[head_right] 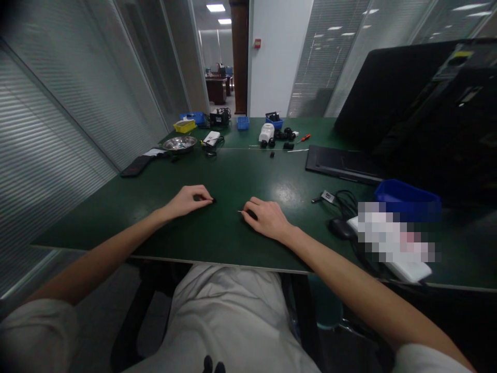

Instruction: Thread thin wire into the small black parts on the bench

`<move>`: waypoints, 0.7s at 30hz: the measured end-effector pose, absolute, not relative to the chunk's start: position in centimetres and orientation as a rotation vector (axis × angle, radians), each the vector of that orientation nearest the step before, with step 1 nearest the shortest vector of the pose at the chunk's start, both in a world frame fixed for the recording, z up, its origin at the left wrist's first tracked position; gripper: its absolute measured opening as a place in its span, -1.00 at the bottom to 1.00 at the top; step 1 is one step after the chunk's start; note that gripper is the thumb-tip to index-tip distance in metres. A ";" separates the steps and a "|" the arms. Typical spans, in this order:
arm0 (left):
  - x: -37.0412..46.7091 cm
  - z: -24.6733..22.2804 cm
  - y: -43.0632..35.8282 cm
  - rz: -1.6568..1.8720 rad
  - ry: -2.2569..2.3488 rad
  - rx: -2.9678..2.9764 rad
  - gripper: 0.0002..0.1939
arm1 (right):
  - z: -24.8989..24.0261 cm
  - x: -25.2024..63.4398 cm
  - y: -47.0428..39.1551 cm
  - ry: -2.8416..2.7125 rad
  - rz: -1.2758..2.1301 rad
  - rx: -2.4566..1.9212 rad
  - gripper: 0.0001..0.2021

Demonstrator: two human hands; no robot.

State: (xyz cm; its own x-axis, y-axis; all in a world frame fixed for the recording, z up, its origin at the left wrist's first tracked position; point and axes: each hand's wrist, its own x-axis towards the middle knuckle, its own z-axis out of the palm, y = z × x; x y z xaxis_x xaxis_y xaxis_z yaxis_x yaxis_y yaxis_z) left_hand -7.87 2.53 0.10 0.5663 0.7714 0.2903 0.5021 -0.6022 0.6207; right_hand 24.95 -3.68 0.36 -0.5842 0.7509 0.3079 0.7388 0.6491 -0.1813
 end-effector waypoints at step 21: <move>-0.8 0.2 0.1 0.729 0.715 2.416 -0.70 | 0.8 24.9 -3.7 -2.522 0.044 -1.289 -0.73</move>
